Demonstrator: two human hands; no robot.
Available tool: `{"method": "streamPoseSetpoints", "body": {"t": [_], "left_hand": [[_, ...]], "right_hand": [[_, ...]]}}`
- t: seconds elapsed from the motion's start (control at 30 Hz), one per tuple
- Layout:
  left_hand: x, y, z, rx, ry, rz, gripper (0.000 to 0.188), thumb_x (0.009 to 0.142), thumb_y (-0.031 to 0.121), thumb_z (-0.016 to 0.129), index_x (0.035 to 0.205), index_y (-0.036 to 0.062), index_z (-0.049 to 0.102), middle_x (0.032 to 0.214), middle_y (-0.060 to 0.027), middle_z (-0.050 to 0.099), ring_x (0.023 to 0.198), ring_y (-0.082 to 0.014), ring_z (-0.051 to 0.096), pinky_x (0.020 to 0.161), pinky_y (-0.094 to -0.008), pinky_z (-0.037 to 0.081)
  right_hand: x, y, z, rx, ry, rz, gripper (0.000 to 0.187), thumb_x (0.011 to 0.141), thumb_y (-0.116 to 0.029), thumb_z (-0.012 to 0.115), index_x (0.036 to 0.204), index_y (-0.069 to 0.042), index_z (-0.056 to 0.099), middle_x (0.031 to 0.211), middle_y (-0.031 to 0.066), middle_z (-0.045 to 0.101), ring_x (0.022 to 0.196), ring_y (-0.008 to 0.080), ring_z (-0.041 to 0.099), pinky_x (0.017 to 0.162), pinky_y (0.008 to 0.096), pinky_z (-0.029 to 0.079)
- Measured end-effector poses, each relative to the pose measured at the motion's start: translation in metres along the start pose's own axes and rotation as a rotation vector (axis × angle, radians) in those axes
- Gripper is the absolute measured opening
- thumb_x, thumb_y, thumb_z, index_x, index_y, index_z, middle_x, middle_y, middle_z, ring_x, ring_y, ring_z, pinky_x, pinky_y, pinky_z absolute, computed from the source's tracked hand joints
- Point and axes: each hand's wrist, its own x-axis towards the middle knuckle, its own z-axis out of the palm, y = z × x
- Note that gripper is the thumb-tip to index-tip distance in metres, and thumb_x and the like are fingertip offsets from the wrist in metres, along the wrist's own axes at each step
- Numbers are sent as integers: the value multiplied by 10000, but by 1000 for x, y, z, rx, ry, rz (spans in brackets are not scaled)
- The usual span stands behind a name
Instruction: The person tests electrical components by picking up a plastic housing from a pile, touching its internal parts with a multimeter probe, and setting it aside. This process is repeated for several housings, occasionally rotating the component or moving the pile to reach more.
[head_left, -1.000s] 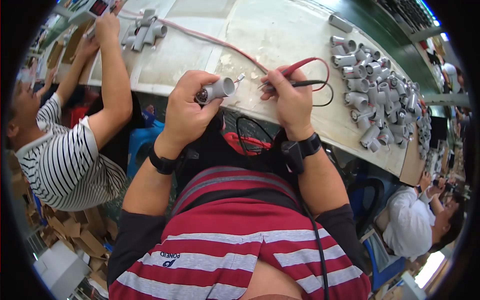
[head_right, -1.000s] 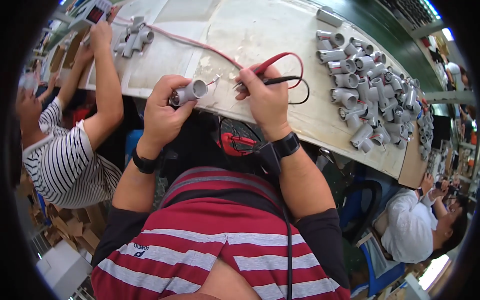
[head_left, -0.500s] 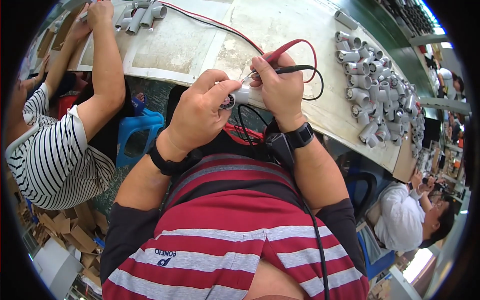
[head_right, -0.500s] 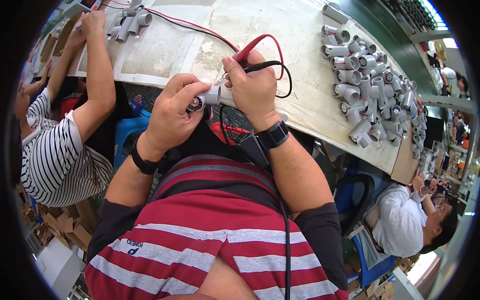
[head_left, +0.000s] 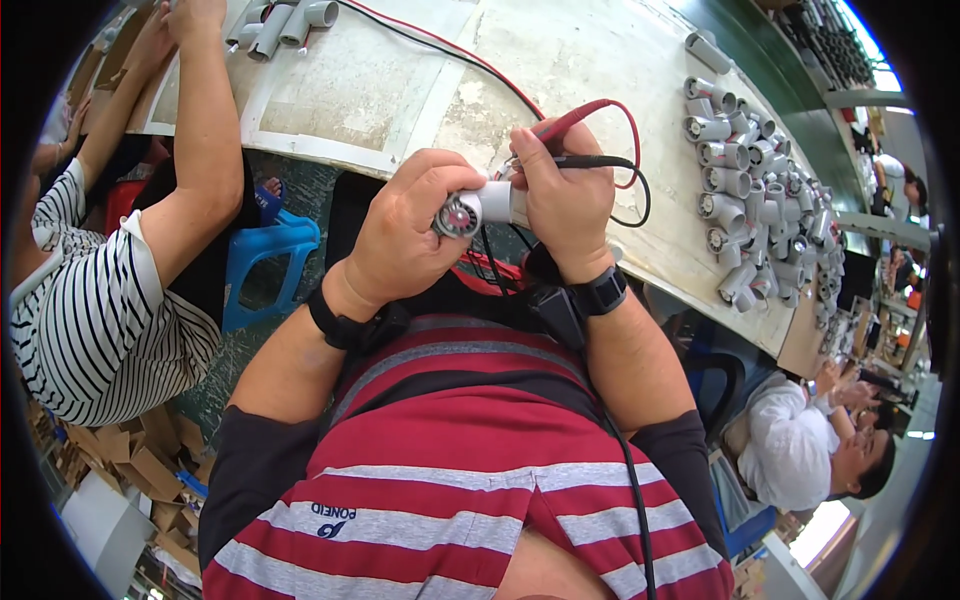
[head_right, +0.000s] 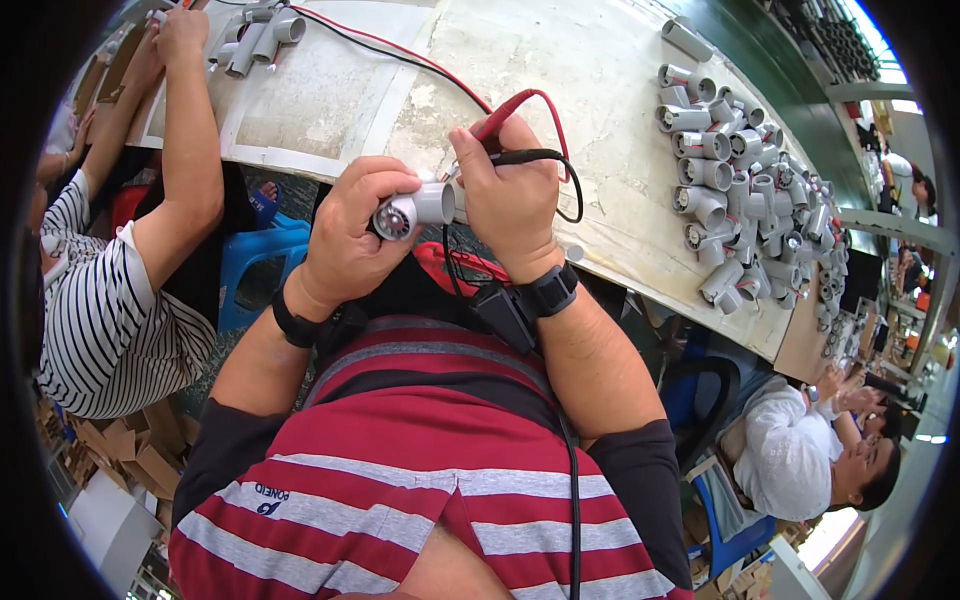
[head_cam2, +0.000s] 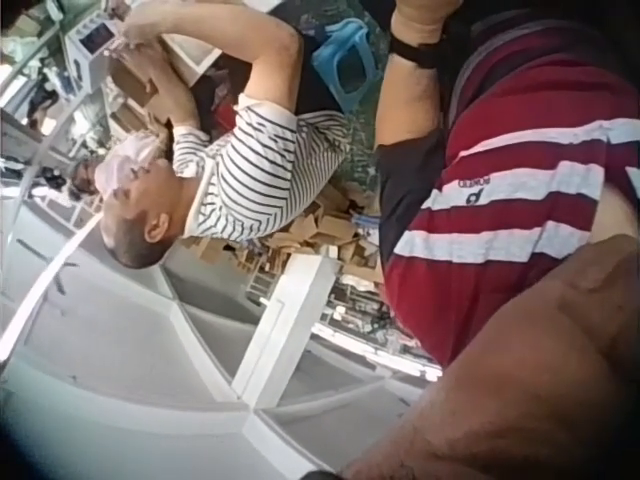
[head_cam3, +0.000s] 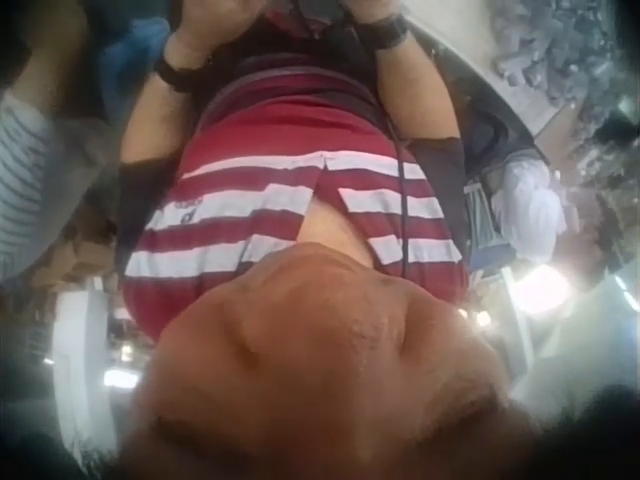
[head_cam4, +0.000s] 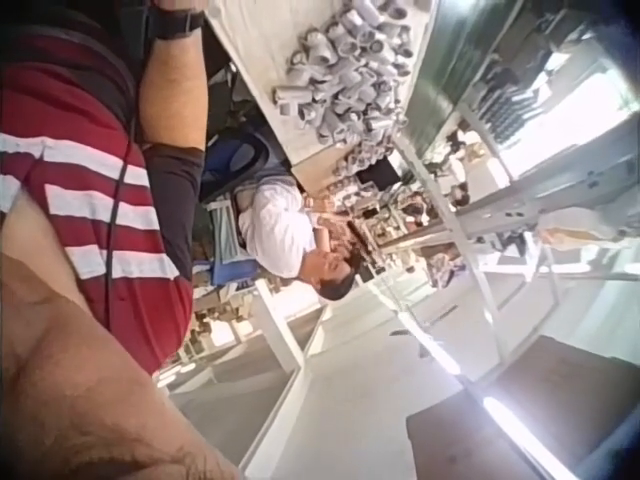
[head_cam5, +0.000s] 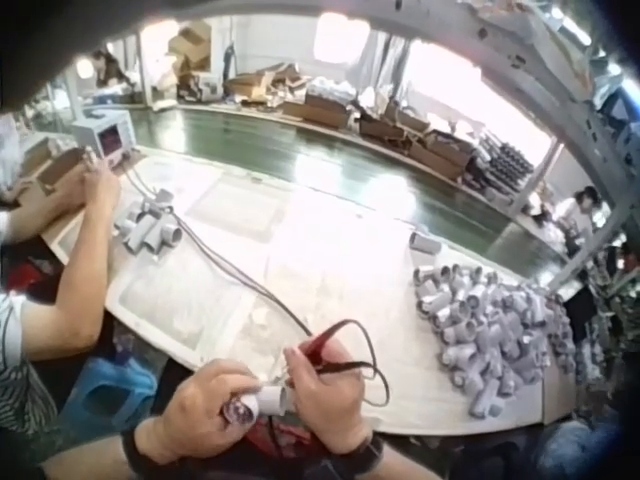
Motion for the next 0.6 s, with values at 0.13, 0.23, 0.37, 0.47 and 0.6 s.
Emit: {"method": "streamPoseSetpoints", "body": {"t": [0.13, 0.23, 0.37, 0.47, 0.6], "left_hand": [[12, -19, -5, -39, -156, 147, 458, 711, -39, 773, 1143, 80, 677, 1198, -132, 695, 1023, -346, 669, 913, -422, 538], [18, -21, -6, 21, -277, 218, 459, 688, -27, 749, 1125, 97, 684, 1184, -85, 711, 1042, -331, 667, 931, -428, 523], [18, -27, -2, 58, -262, 254, 423, 705, -8, 721, 1111, 102, 680, 1178, -52, 722, 1045, -312, 667, 936, -417, 507], [19, -29, 1, 84, -244, 246, 395, 728, -8, 695, 1106, 106, 678, 1189, -59, 721, 1058, -310, 665, 939, -419, 506], [18, -28, 2, 73, -238, 222, 395, 730, -5, 693, 1108, 107, 677, 1191, -60, 721, 1066, -308, 667, 940, -421, 505]], "right_hand": [[1, -1, 0, 24, -1, 13, 124, 964, -115, 764, 990, -19, 690, 798, 41, 709, 647, 105, 663, 560, 239, 524], [1, 1, -1, 34, -12, 24, 116, 965, -105, 762, 994, -19, 689, 800, 42, 708, 655, 102, 664, 575, 235, 533], [1, 0, 0, 31, -15, 25, 108, 967, -93, 758, 1000, -18, 687, 800, 43, 708, 659, 97, 662, 590, 229, 540], [0, -1, -1, 48, -11, 42, 104, 968, -87, 756, 1003, -17, 687, 800, 45, 709, 658, 95, 661, 591, 227, 538], [0, -2, -1, 89, -1, 69, 97, 969, -80, 754, 1002, -16, 688, 798, 47, 712, 655, 94, 660, 586, 224, 531]]}}
